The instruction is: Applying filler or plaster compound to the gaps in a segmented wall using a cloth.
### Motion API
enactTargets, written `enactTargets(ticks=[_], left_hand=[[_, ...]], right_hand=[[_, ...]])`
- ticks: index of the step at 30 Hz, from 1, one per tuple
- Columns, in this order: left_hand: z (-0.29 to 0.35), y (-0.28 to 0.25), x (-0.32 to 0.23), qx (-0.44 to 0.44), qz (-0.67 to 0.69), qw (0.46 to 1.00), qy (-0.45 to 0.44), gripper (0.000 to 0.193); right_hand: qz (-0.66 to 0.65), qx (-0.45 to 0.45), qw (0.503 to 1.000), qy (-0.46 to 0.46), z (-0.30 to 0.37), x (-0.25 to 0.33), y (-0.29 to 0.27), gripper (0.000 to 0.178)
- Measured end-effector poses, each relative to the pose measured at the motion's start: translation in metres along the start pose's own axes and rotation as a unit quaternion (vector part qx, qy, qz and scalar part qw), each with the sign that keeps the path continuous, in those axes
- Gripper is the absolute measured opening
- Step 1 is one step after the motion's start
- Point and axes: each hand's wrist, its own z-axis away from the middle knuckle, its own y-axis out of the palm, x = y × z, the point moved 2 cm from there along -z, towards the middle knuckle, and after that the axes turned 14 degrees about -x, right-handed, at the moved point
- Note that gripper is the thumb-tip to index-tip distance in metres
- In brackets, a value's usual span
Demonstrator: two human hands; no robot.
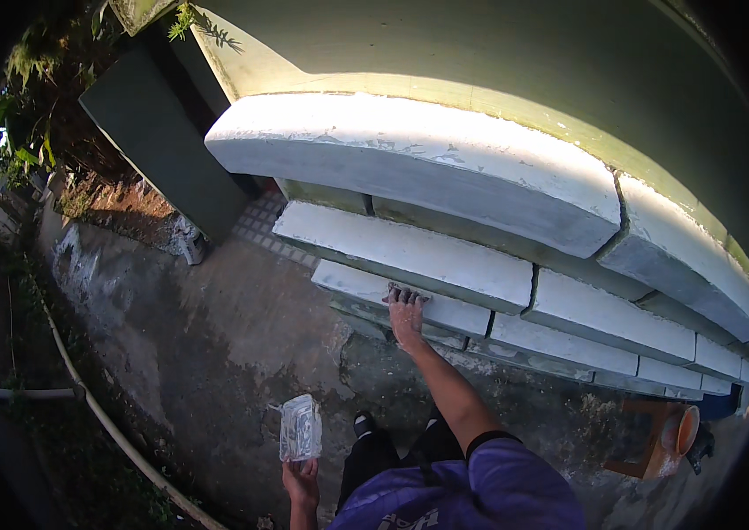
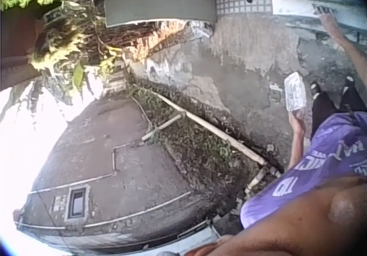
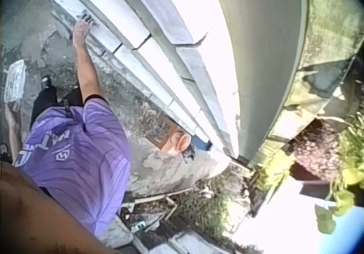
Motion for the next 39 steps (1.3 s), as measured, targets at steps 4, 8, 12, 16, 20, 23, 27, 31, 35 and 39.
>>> enactTargets(ticks=[4, 8, 12, 16, 20, 23, 27, 31, 35, 39], left_hand=[[-0.021, 0.017, -0.024, 0.053, -0.042, 0.998, 0.014, 0.055], [-0.044, 0.012, -0.047, 0.076, -0.066, 0.995, 0.014, 0.054], [-0.062, 0.012, -0.062, 0.115, -0.091, 0.989, 0.002, 0.052], [-0.08, 0.005, -0.068, 0.128, -0.116, 0.985, -0.023, 0.05], [-0.096, 0.0, -0.066, 0.134, -0.13, 0.982, -0.036, 0.048], [-0.101, 0.009, -0.066, 0.163, -0.176, 0.97, -0.048, 0.044], [-0.099, 0.05, -0.065, 0.251, -0.226, 0.941, 0.009, 0.038], [-0.077, 0.086, -0.055, 0.321, -0.265, 0.908, 0.038, 0.039], [-0.029, 0.114, -0.02, 0.415, -0.297, 0.858, 0.059, 0.038], [0.027, 0.13, 0.023, 0.472, -0.32, 0.821, 0.03, 0.038]], right_hand=[[0.024, 0.018, 1.0, 0.005, 0.026, 0.033, 0.009, 0.041], [-0.138, 0.062, 0.988, 0.015, 0.007, 0.057, -0.024, 0.038], [-0.015, 0.019, 0.995, 0.1, -0.013, 0.029, -0.005, 0.041], [0.065, 0.089, 0.986, 0.129, 0.019, 0.048, 0.014, 0.051], [-0.126, 0.243, 0.96, 0.063, 0.051, 0.092, -0.016, 0.039], [-0.152, 0.266, 0.948, 0.081, 0.106, 0.105, -0.05, 0.036], [-0.316, 0.054, 0.868, 0.379, 0.153, 0.079, -0.103, 0.032], [-0.573, -0.007, 0.55, 0.608, 0.176, 0.038, -0.177, 0.008], [-0.618, -0.067, 0.481, 0.619, 0.207, 0.003, -0.235, 0.006], [-0.544, -0.085, 0.55, 0.628, 0.25, -0.028, -0.274, 0.004]])
